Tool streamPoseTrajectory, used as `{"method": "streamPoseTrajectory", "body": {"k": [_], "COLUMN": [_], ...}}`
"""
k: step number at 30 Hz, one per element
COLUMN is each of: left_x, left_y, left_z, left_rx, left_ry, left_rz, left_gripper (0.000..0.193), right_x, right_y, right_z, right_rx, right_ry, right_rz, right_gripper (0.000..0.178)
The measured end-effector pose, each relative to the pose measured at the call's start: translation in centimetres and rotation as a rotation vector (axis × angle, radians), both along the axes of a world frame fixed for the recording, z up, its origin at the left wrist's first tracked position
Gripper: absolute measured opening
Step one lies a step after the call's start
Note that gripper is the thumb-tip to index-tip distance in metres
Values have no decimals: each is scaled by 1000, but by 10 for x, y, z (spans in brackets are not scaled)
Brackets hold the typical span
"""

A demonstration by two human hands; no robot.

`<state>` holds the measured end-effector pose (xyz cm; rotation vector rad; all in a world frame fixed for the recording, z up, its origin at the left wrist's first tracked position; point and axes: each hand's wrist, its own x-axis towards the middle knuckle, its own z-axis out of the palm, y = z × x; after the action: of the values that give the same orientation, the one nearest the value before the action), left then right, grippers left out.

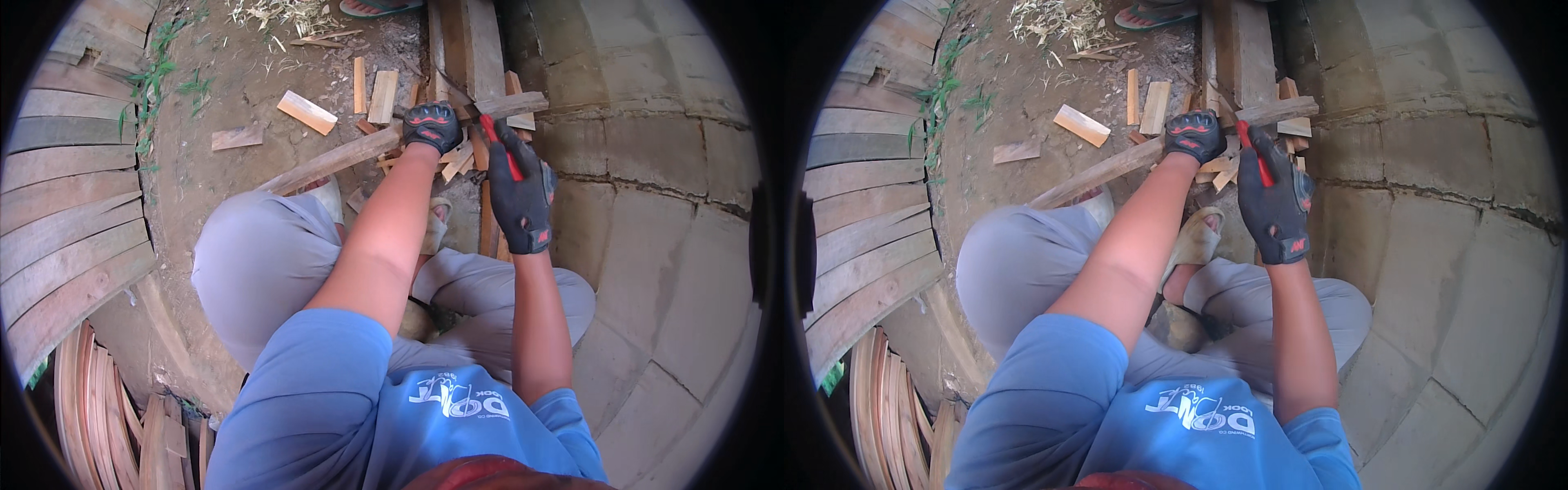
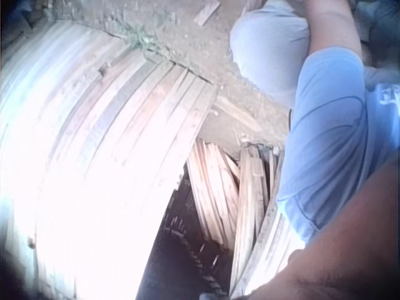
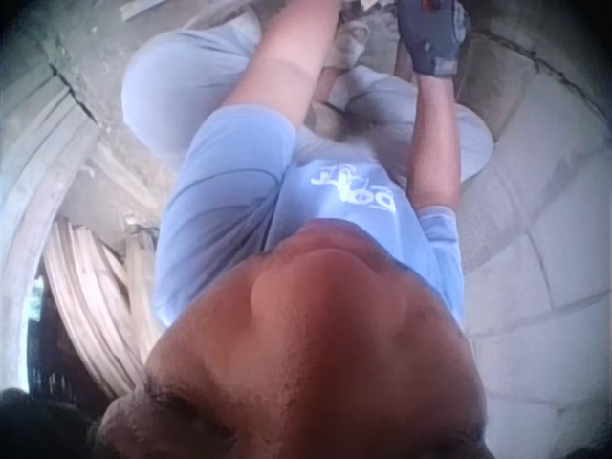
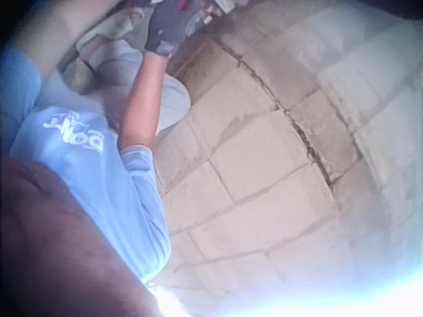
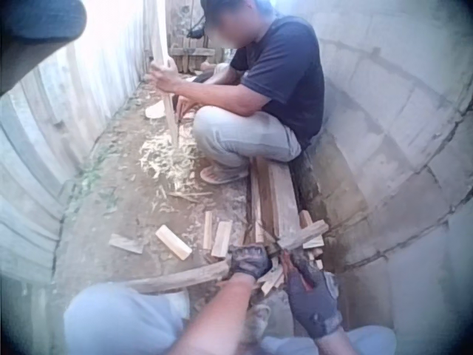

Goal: The person sits on the ground and uses a hand saw to cut small pieces of wood. They hold the wood with one hand and saw with the other, producing wood shavings and cut pieces that accumulate on the ground.

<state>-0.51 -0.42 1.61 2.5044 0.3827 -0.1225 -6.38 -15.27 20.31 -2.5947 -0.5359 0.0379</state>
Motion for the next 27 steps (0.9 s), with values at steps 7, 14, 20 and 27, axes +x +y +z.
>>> {"method": "streamPoseTrajectory", "body": {"k": [7, 14, 20, 27], "left_x": [-2, 22, 16, 11], "left_y": [5, 33, 23, 21], "left_z": [-4, 9, -2, 0], "left_rx": [46, -8, 10, 59], "left_ry": [46, 143, 137, 101], "left_rz": [17, -91, -68, -48], "left_gripper": [40, 44, 41, 36], "right_x": [-9, -93, -143, -54], "right_y": [-40, -94, -129, -54], "right_z": [-39, 11, 101, 41], "right_rx": [127, 34, 49, 68], "right_ry": [-22, 11, 163, 27], "right_rz": [27, -4, -144, -12], "right_gripper": [40, 39, 37, 36]}}
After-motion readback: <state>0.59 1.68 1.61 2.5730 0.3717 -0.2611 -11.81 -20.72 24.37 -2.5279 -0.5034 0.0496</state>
